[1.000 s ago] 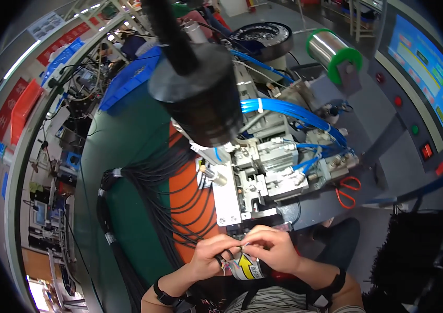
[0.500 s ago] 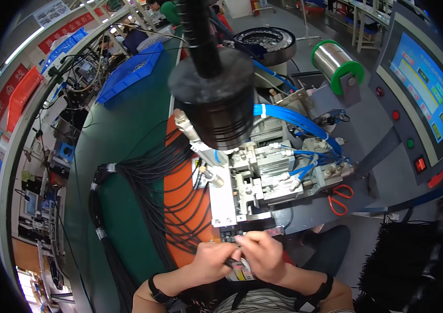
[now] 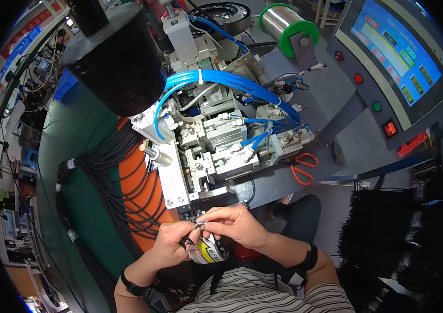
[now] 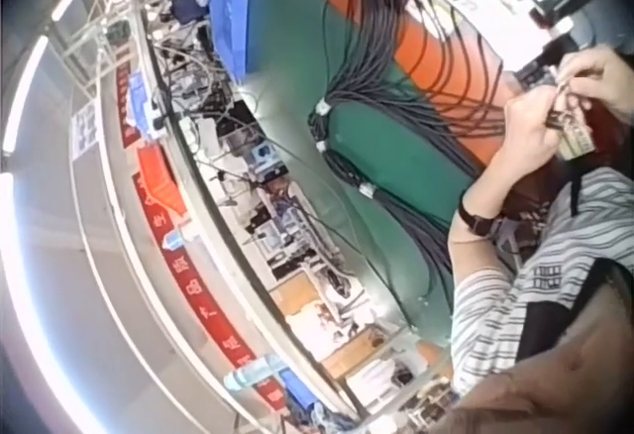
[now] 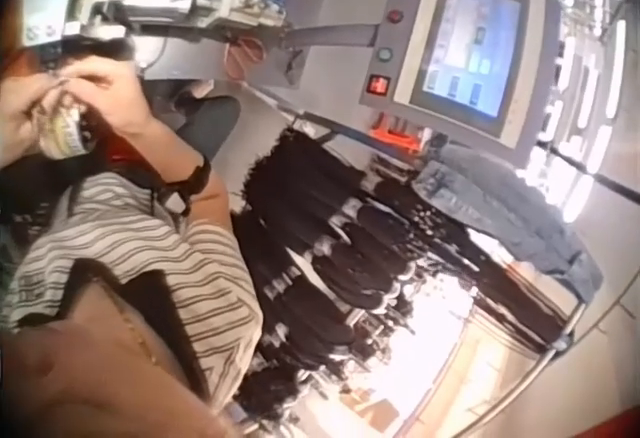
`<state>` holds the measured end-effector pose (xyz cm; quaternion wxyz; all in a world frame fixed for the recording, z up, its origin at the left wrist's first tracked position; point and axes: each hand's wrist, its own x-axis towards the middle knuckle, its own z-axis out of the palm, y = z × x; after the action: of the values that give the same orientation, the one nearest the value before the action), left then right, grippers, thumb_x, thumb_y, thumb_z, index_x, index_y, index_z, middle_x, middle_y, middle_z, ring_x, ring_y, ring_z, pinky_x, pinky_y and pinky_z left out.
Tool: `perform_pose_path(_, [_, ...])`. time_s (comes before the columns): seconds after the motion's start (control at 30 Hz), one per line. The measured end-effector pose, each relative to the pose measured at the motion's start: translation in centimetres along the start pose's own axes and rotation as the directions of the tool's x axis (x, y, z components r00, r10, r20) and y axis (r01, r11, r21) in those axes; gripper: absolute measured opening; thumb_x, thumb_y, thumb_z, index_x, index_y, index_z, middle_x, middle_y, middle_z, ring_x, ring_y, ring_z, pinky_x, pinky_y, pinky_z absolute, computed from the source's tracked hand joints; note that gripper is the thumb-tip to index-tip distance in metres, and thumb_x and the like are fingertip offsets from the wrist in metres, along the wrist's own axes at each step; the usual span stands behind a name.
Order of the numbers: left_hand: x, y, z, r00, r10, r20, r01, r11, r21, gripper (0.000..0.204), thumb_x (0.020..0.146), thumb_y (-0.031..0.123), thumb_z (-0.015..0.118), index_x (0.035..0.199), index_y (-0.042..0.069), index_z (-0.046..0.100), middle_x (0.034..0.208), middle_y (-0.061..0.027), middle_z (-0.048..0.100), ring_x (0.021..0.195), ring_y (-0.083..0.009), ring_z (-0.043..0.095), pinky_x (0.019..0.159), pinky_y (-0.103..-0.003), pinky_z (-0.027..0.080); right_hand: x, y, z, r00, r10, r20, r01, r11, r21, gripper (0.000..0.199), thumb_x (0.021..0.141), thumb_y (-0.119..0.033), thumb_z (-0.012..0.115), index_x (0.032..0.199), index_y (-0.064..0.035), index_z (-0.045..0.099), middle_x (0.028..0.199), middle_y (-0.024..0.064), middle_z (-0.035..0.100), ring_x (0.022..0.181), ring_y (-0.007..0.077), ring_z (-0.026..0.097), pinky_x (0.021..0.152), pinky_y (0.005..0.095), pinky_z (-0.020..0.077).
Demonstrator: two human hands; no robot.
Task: The person picks up a wire from a bundle, inserts the end into a crimping machine, and then pulls the wire away to place it back into the bundle.
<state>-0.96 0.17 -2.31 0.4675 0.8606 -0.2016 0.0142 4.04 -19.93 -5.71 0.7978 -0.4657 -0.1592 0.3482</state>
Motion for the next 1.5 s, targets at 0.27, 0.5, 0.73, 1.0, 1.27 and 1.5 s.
perform_pose_path(0.27, [0.6,0.6,-1.1,0.974,-0.119,0.195,0.146,0.980,-0.132,0.008,0.086,0.005,0.063,0.081,0.005,0.058,0.068,-0.0121,0.059,0.059,-0.0293,0.061,0.052,-0.036,0.046,0.0,-0.5,-0.1,0.955,-0.295,0.013,0.273,0.865,-0.420,0.016,0.090,0.006,0.061,0.104,0.0060,0.069,0.095,0.0114,0.067,0.075,0.0121,0.066,0.065,0.0215,0.0529])
perform_pose_path(0.5, [0.1,0.6,-0.7,0.978,-0.140,0.154,0.144,0.990,-0.015,0.010,0.075,0.003,0.065,0.078,0.006,0.056,0.066,-0.0115,0.058,0.059,-0.0311,0.060,0.053,-0.038,0.045,0.3,0.1,0.1,0.978,-0.209,-0.019,0.196,0.939,-0.283,0.015,0.090,0.004,0.063,0.103,0.0048,0.070,0.092,0.0101,0.067,0.069,0.0100,0.064,0.061,0.0209,0.0511])
perform_pose_path(0.73, [1.0,0.3,-1.5,0.957,-0.097,0.275,0.119,0.991,-0.068,0.010,0.077,0.006,0.068,0.082,0.004,0.060,0.065,-0.0091,0.058,0.054,-0.0272,0.058,0.051,-0.035,0.045,0.1,-0.9,-0.3,0.983,-0.181,0.013,0.170,0.896,-0.411,0.011,0.087,-0.001,0.067,0.097,0.0031,0.069,0.086,0.0074,0.066,0.066,0.0085,0.063,0.054,0.0199,0.0474])
perform_pose_path(1.0, [-0.3,1.9,-0.5,0.993,0.032,0.114,-0.088,0.847,0.525,0.047,0.066,0.004,0.066,0.112,-0.002,0.063,0.087,-0.0065,0.059,0.071,-0.0215,0.059,0.062,-0.031,0.050,0.6,-1.8,0.8,0.897,-0.411,0.161,0.223,0.108,-0.969,0.010,0.081,-0.009,0.066,0.074,-0.0038,0.063,0.070,0.0056,0.055,0.056,0.0204,0.060,0.048,0.0326,0.0479])
perform_pose_path(1.27, [-0.1,1.4,-0.6,0.992,0.023,0.121,-0.083,0.849,0.522,0.056,0.063,0.004,0.064,0.119,-0.003,0.061,0.090,-0.0072,0.055,0.077,-0.0212,0.058,0.064,-0.032,0.051,1.1,-1.5,0.4,0.912,-0.381,0.150,0.224,0.156,-0.962,0.005,0.079,-0.009,0.068,0.077,-0.0052,0.065,0.073,0.0051,0.059,0.056,0.0241,0.061,0.048,0.0351,0.0488])
perform_pose_path(1.5, [0.2,1.4,-0.8,0.989,0.029,0.145,-0.101,0.852,0.513,0.054,0.069,0.005,0.063,0.121,-0.004,0.061,0.084,-0.0063,0.050,0.074,-0.0205,0.055,0.061,-0.030,0.049,1.0,-1.2,0.5,0.894,-0.423,0.146,0.221,0.134,-0.966,0.009,0.081,-0.010,0.065,0.075,-0.0043,0.061,0.072,0.0074,0.055,0.059,0.0244,0.061,0.049,0.0359,0.0492])
